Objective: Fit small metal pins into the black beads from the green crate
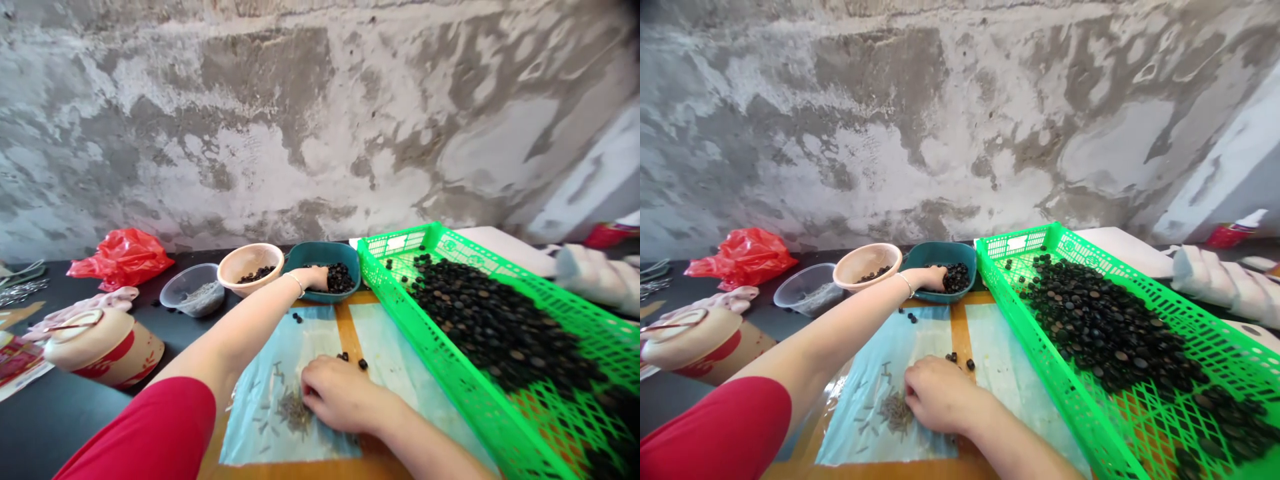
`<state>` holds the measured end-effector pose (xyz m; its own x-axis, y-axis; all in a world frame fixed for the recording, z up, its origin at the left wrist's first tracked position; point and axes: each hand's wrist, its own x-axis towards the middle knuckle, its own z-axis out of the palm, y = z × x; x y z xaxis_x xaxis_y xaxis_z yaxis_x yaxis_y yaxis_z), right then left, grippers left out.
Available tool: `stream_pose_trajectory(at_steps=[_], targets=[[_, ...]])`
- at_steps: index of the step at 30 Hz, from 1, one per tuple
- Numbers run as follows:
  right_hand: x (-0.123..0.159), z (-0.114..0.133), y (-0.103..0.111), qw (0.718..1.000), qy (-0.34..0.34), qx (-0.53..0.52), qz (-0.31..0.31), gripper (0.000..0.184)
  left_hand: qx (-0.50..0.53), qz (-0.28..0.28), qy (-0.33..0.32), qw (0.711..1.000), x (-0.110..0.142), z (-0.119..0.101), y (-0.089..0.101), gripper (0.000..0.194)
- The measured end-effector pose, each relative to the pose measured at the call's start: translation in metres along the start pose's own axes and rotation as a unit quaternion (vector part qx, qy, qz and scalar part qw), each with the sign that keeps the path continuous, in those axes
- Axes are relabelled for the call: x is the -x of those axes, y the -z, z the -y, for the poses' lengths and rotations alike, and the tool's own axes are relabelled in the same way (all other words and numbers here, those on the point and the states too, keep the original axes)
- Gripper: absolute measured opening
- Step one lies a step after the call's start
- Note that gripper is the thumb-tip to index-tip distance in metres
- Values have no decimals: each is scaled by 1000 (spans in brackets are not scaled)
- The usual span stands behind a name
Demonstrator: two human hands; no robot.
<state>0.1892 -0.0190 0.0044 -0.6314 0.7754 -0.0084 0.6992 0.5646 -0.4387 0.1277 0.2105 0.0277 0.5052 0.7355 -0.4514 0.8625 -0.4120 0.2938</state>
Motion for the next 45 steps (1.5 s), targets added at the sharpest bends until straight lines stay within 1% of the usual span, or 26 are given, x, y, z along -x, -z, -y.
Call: stream_pose_trajectory(at_steps=[3, 5, 7, 9, 11, 15, 16, 18, 20, 22, 24, 26, 28, 29, 30, 31, 32, 34, 35, 36, 37, 39, 41, 43, 45], targets=[[0, -1, 0, 1000, 2, 9, -5, 13, 100, 10, 2, 995, -2, 2, 1, 32], [-1, -2, 0, 1000, 1, 12, -4, 12, 178, 19, 15, 984, -5, 3, 2, 31], [-1, -2, 0, 1000, 1, 15, -2, 12, 265, 24, 32, 963, -8, 6, 5, 32], [0, -2, 0, 1000, 4, 16, -1, 12, 357, 26, 46, 933, -10, 12, 10, 34], [1, -2, 1, 1000, 6, 15, -4, 11, 445, 25, 56, 893, -9, 18, 16, 34], [2, -2, 2, 1000, 6, 8, -6, 9, 593, 28, 58, 803, -3, 32, 29, 31], [1, -2, 2, 1000, 6, 7, -4, 9, 624, 31, 54, 779, -1, 34, 32, 29], [1, -4, 0, 1000, 5, 3, 0, 9, 680, 41, 42, 731, 7, 37, 37, 18], [-1, -5, -2, 1000, -1, -4, 6, 7, 728, 56, 23, 683, 18, 36, 41, 5], [-1, -6, -4, 1000, -13, -20, 9, 7, 767, 78, 2, 637, 33, 33, 43, 9], [0, -7, -1, 998, -24, -50, 11, 17, 796, 101, -15, 596, 51, 30, 43, 12], [5, -11, 8, 994, -40, -99, 3, 25, 819, 124, -24, 560, 71, 28, 38, 13], [11, -19, 21, 984, -75, -156, -35, 23, 837, 140, -26, 529, 91, 26, 29, 14], [13, -24, 28, 975, -100, -184, -72, 22, 843, 148, -22, 517, 100, 25, 23, 15], [15, -31, 35, 961, -128, -209, -126, 24, 848, 154, -17, 507, 108, 23, 15, 15], [16, -38, 40, 941, -149, -235, -194, 29, 853, 160, -6, 496, 114, 21, 6, 15], [16, -45, 43, 912, -165, -261, -270, 32, 861, 168, 26, 480, 119, 18, -4, 14], [12, -57, 41, 838, -172, -313, -411, 35, 859, 175, 55, 478, 125, 10, -26, 13], [8, -61, 37, 806, -172, -335, -456, 35, 856, 175, 69, 482, 126, 4, -38, 12], [4, -64, 31, 786, -173, -352, -478, 37, 851, 174, 85, 488, 124, -1, -50, 11], [-1, -66, 24, 780, -175, -362, -480, 40, 844, 172, 102, 497, 122, -8, -61, 11], [-10, -67, 9, 792, -187, -366, -451, 48, 832, 157, 132, 516, 116, -20, -78, 10], [-17, -65, -3, 810, -192, -354, -426, 53, 824, 126, 144, 533, 109, -32, -89, 10], [-20, -61, -10, 824, -187, -338, -415, 51, 824, 88, 136, 544, 105, -41, -95, 7], [-21, -58, -12, 834, -183, -324, -407, 45, 825, 64, 121, 548, 103, -48, -97, 7]])
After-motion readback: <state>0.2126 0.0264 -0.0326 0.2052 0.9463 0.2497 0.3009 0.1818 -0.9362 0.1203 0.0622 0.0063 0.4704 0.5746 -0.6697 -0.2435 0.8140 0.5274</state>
